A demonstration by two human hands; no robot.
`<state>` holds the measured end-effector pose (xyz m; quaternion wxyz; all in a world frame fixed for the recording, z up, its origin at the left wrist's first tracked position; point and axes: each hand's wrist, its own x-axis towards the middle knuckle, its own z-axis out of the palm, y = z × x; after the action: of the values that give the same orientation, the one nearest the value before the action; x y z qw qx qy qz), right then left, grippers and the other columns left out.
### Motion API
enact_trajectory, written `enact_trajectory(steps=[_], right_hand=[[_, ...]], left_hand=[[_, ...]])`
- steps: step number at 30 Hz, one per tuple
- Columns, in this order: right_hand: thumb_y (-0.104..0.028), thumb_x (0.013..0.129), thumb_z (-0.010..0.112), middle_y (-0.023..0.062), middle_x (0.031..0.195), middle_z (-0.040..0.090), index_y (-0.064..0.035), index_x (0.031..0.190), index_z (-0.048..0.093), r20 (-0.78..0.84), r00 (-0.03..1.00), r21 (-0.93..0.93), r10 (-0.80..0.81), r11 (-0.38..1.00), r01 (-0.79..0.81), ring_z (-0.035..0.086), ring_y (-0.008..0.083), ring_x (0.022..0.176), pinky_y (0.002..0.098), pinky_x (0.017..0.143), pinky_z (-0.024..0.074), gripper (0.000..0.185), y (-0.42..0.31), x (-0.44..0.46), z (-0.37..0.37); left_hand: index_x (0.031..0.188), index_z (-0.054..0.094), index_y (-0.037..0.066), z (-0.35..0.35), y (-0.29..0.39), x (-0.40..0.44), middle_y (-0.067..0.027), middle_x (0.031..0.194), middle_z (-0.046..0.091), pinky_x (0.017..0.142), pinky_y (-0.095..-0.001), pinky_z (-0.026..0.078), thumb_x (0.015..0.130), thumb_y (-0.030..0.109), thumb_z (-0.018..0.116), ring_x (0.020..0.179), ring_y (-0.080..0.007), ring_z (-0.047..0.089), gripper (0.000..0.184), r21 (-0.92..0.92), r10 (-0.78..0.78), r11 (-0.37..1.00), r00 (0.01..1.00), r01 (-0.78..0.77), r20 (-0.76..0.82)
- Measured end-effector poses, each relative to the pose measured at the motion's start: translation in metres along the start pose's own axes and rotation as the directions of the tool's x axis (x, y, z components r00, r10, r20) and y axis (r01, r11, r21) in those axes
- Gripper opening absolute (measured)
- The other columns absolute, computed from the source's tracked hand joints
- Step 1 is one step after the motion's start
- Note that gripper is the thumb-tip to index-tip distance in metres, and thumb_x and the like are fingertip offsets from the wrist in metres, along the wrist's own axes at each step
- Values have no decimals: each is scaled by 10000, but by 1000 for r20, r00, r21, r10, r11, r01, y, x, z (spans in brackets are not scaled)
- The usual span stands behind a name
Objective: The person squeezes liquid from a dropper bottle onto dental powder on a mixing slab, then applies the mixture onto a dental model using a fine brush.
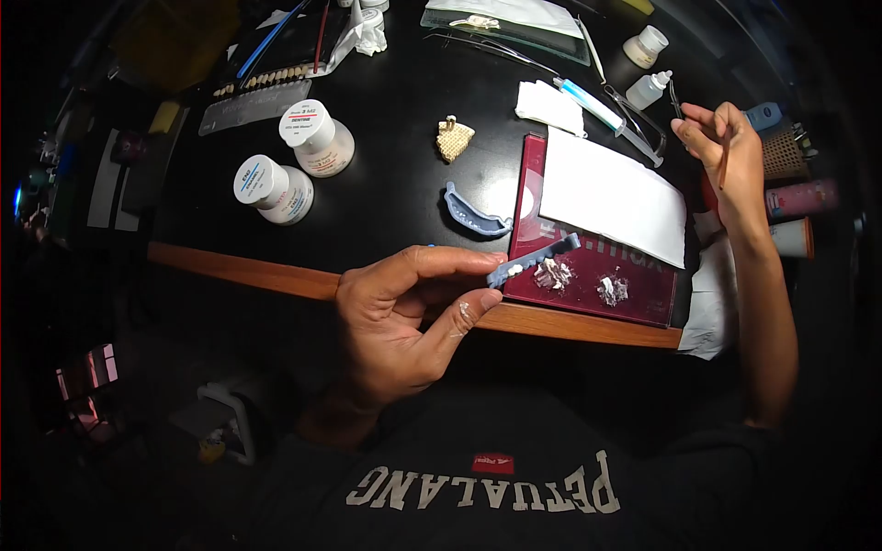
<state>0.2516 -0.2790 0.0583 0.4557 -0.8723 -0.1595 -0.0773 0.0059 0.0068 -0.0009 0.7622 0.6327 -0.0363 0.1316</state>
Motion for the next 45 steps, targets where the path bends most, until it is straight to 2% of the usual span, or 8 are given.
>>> enact_trajectory(steps=[3,11,18,22,28,37,39,45], right_hand=[[3,851,758,202,1054,707,-118,766,381,-33,999,43,-21,999,22,644,114,868,265,839,509,405,-26,-28,-8],[46,791,739,129,785,689,-8,849,632,378,826,-99,-418,869,485,668,215,667,319,588,508,133,-70,-104,38],[63,790,711,114,698,623,-11,893,673,488,741,-53,-462,831,553,643,249,613,341,552,500,132,-88,-95,74],[79,774,721,101,696,630,-5,839,624,337,823,-197,-458,820,537,624,189,595,309,550,480,144,-94,-80,63],[90,804,717,127,796,712,-34,704,372,139,962,-249,-237,931,265,595,75,659,241,561,444,380,-67,-54,5],[90,781,712,116,770,700,-21,700,417,98,994,-411,-55,907,91,525,81,598,269,550,420,325,-43,-95,-64],[74,772,700,87,669,615,36,801,625,82,995,-517,64,856,-12,536,123,589,289,551,425,89,-46,-104,-68],[-5,745,758,140,698,594,-1,809,620,189,934,-742,-305,578,339,616,313,688,424,606,486,152,-10,-111,-46]], left_hand=[[1118,619,-77,0,0,-1,-215,1081,710,964,-334,584,880,-116,701,1051,-232,709,255,-11,8,1000,1000,-8,-20],[1200,540,-69,-9,-4,-7,-194,1060,664,886,-467,643,947,-28,644,945,-200,706,277,-47,135,988,965,-149,-227],[1169,559,-101,-47,4,-11,-197,986,699,868,-418,641,921,-84,620,912,-214,729,256,41,314,946,875,-322,-368],[1156,569,-101,-58,8,-20,-194,986,697,867,-423,642,920,-83,621,912,-217,730,242,86,272,962,878,-260,-393],[1137,587,-77,-54,14,-21,-248,1026,715,894,-306,581,895,-57,698,946,-203,726,268,45,141,990,962,-134,-235],[1121,631,-38,-32,49,37,-164,1041,713,909,-306,558,899,-24,711,956,-187,703,237,254,71,964,996,-82,51],[1124,634,-37,-28,56,58,-150,1031,710,913,-301,552,898,-24,710,962,-184,699,238,284,40,955,989,-81,145],[1054,687,-30,15,63,123,-94,970,726,873,-263,530,873,-40,708,937,-128,693,182,399,-41,905,904,-147,425]])
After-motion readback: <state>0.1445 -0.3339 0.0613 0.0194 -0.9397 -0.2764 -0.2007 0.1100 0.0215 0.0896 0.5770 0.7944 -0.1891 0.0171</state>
